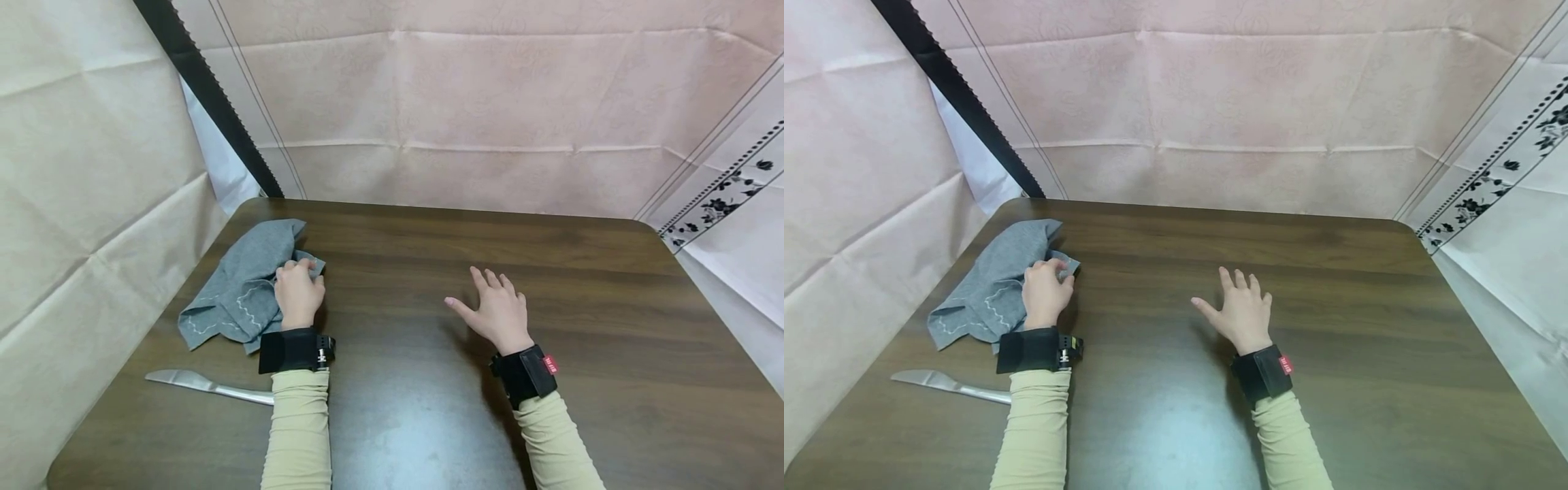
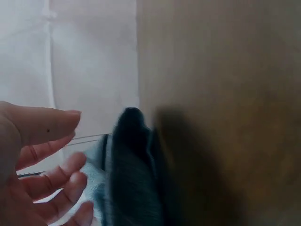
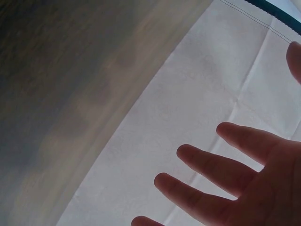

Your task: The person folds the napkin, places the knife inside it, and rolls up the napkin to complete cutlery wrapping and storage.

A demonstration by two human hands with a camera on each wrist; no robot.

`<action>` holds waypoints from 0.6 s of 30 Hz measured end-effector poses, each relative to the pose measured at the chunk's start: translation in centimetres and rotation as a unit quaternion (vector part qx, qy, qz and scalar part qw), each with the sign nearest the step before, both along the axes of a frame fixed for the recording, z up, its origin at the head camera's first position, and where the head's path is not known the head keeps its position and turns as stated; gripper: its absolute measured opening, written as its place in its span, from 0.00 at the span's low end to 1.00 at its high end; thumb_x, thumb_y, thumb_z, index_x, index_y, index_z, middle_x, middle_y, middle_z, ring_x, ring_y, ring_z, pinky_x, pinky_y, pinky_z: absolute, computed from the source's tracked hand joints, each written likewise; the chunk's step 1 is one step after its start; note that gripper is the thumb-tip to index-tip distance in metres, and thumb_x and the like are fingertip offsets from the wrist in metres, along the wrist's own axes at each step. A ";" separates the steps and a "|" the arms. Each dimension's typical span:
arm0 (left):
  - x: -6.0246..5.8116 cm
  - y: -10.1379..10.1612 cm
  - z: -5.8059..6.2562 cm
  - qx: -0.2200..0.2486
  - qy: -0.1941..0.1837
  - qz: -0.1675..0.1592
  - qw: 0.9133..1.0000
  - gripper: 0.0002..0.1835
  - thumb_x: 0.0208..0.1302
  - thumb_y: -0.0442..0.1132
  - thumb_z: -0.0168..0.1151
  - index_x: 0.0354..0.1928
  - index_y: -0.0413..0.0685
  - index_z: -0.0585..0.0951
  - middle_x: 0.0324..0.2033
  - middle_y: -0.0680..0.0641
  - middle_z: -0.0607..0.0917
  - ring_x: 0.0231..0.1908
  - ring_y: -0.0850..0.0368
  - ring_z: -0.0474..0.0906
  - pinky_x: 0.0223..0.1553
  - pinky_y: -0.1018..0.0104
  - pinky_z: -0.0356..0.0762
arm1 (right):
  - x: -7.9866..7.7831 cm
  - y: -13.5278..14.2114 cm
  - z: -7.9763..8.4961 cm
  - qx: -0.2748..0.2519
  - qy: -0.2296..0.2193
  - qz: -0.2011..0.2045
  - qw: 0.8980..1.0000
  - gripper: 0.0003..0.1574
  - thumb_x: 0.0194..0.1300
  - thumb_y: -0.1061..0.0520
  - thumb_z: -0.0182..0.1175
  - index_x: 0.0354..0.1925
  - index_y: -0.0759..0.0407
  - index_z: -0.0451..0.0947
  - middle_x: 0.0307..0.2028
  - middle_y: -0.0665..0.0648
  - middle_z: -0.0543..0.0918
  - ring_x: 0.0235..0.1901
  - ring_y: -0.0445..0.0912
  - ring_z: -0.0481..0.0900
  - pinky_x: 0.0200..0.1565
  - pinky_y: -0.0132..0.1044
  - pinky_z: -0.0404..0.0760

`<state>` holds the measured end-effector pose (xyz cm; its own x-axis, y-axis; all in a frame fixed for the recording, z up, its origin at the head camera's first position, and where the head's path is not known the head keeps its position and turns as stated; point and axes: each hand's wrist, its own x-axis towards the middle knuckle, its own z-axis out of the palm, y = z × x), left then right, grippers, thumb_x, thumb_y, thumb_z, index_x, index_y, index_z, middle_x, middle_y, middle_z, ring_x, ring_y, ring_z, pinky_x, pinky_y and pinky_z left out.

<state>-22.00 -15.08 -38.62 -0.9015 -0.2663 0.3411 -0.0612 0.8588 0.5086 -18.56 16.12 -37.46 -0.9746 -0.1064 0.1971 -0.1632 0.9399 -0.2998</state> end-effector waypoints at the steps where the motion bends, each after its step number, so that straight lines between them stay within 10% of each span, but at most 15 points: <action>1: 0.0 -0.1 -0.1 0.007 -0.019 0.000 1.000 0.15 0.56 0.35 0.61 0.46 0.39 0.78 0.45 0.34 0.75 0.46 0.36 0.67 0.45 0.44 0.66 | 0.0 0.1 0.0 0.001 0.000 0.000 1.000 0.50 0.55 0.30 0.54 0.65 0.59 0.60 0.60 0.70 0.65 0.59 0.66 0.60 0.50 0.66 0.60; 5: -0.2 -0.4 -0.6 -0.017 -0.115 -0.035 0.993 0.27 0.58 0.41 0.60 0.58 0.36 0.69 0.52 0.29 0.69 0.51 0.31 0.63 0.49 0.42 0.62 | 0.0 0.1 0.2 0.000 0.001 0.000 1.000 0.50 0.55 0.30 0.54 0.65 0.59 0.60 0.60 0.69 0.66 0.59 0.65 0.60 0.50 0.66 0.60; 12: -0.7 -0.1 -0.9 -0.027 -0.290 -0.121 0.949 0.37 0.64 0.48 0.52 0.68 0.35 0.53 0.63 0.24 0.49 0.64 0.30 0.42 0.60 0.39 0.43 | -0.1 0.1 0.6 -0.001 0.006 0.003 1.000 0.50 0.55 0.30 0.54 0.65 0.59 0.61 0.60 0.69 0.66 0.59 0.65 0.60 0.49 0.66 0.61; 18: -0.9 -1.2 -0.2 -0.080 -0.221 -0.140 0.962 0.32 0.57 0.46 0.59 0.60 0.33 0.67 0.53 0.26 0.69 0.54 0.28 0.62 0.52 0.41 0.61 | 0.0 0.3 0.2 -0.005 0.002 0.005 1.000 0.50 0.55 0.30 0.54 0.65 0.60 0.61 0.59 0.69 0.66 0.59 0.65 0.61 0.49 0.66 0.62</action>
